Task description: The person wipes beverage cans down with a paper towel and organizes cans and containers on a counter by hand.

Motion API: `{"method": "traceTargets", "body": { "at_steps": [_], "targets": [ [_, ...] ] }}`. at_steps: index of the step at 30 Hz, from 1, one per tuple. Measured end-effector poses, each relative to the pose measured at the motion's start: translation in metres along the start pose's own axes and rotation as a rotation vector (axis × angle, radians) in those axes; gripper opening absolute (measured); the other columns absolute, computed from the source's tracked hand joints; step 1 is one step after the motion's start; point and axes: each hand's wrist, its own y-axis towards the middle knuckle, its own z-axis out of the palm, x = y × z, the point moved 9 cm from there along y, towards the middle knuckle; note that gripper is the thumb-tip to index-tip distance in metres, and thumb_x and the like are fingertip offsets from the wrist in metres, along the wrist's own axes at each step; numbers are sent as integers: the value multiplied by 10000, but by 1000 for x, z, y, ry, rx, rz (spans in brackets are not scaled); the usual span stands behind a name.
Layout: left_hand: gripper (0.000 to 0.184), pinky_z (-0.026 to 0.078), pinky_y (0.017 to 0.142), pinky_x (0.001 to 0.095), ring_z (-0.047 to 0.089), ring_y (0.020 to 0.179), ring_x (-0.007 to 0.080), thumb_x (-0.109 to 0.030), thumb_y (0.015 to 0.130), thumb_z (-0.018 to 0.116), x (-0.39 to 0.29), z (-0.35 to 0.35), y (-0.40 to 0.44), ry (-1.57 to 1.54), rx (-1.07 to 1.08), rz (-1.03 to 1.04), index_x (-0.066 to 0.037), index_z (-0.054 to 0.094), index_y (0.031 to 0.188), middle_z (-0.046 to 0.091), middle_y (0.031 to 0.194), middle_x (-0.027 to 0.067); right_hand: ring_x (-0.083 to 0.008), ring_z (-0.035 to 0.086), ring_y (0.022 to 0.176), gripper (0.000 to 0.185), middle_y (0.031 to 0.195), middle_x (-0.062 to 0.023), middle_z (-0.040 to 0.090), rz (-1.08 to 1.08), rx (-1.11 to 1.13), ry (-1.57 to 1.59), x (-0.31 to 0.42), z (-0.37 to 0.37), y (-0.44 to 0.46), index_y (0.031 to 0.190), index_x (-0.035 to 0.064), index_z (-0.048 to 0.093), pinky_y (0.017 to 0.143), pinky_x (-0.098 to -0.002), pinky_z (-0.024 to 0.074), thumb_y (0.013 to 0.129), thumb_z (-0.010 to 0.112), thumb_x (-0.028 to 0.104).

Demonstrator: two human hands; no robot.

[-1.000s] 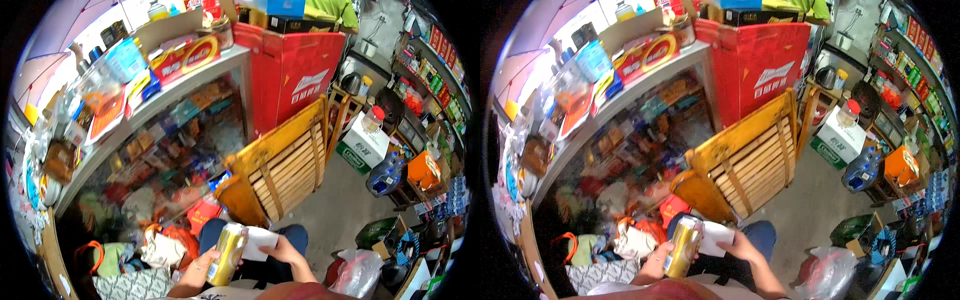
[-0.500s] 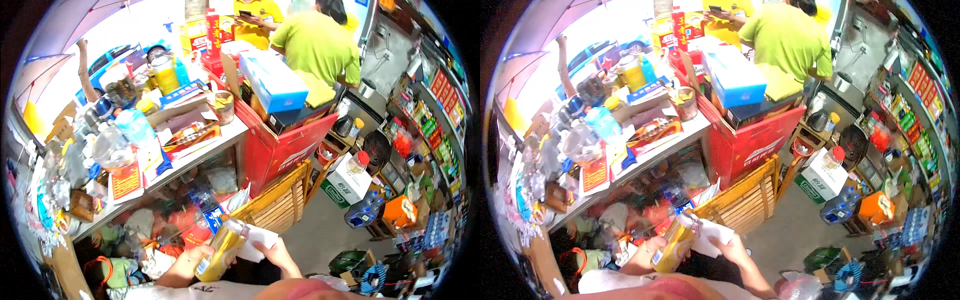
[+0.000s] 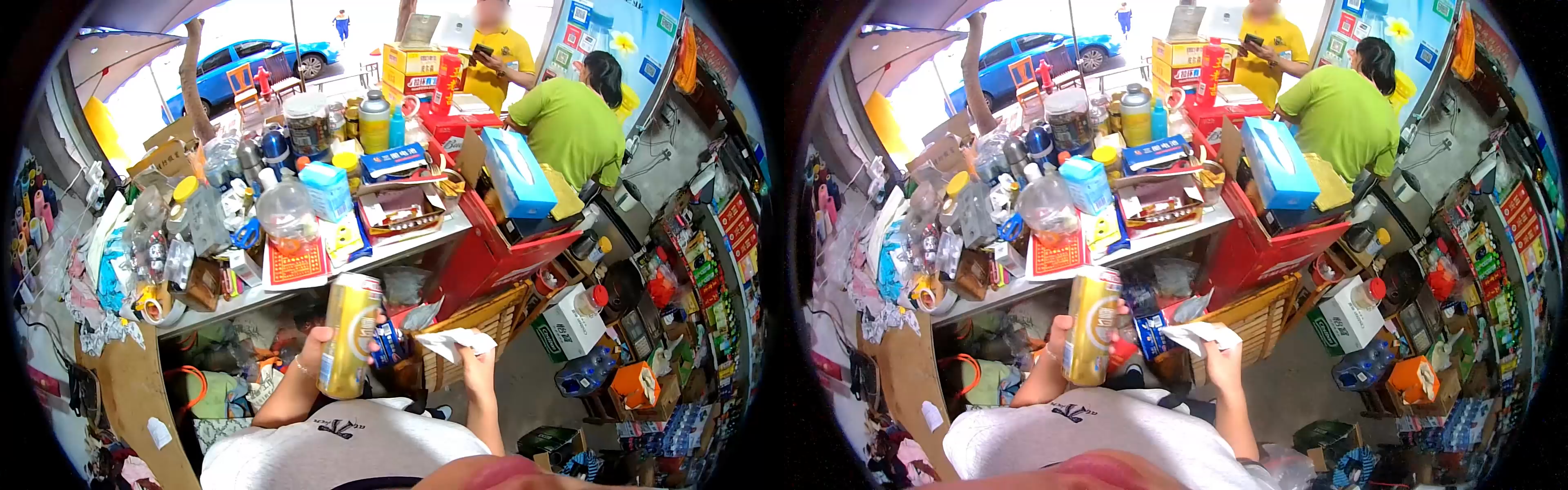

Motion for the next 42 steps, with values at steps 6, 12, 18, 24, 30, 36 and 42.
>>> {"method": "traceTargets", "body": {
  "at_steps": [6, 12, 18, 24, 30, 36, 42],
  "targets": [
    [782, 488, 775, 409, 560, 939, 271, -389, 718, 554, -60, -33, -54, 154, -157, 190, -16, 230, 1324, 446, 1212, 183, -105, 538, 764, 191, 872, -40, 586, 82, -123, 143, -25, 21, -4, 970, -11, 558, 667, -239, 425, 789, 557, 49],
    [837, 509, 776, 378, 578, 931, 281, -315, 708, 600, -39, -2, -78, 171, -55, 220, 15, 163, 1341, 189, 1385, 207, -99, 548, 798, 248, 894, -42, 600, 84, 184, -114, -15, 64, 2, 1035, -48, 536, 710, -236, 446, 803, 563, 34],
    [648, 515, 744, 360, 578, 944, 291, -272, 706, 631, 31, 7, -78, 95, -37, 151, 0, 368, 1233, 551, 1028, 194, -111, 506, 935, 493, 1050, -81, 533, 31, 531, -70, 15, 110, -17, 1235, -13, 391, 813, -239, 414, 779, 579, -1],
    [703, 501, 771, 376, 571, 934, 286, -284, 676, 646, 97, 15, -70, 182, -212, 52, -17, 351, 1255, 500, 1100, 146, -131, 497, 979, 535, 1106, -99, 499, 10, 504, -92, 3, 56, -42, 1248, -16, 359, 831, -247, 410, 763, 584, -13],
    [588, 489, 743, 312, 588, 879, 216, -286, 746, 589, 132, -1, -64, 281, -377, 56, -6, 382, 1221, 554, 1003, 131, -175, 464, 1043, 630, 1199, -123, 439, 2, 487, -86, 6, 34, -60, 1286, -14, 308, 879, -268, 387, 730, 604, -43],
    [449, 477, 757, 281, 584, 880, 163, -202, 807, 554, 112, 0, -82, 296, -498, 209, -6, 418, 1188, 568, 1006, 107, -96, 509, 888, 551, 1075, -81, 516, 16, 503, 8, -6, 38, -54, 1302, 27, 310, 776, -216, 422, 806, 546, -16],
    [504, 438, 794, 256, 529, 929, 106, -160, 762, 643, 69, -6, -109, 495, -570, 314, -19, 410, 1187, 547, 1041, 53, -81, 455, 813, 467, 948, -19, 449, -95, 608, -163, -5, 94, -42, 1230, 30, 429, 786, -227, 388, 791, 587, 34]
  ]
}}
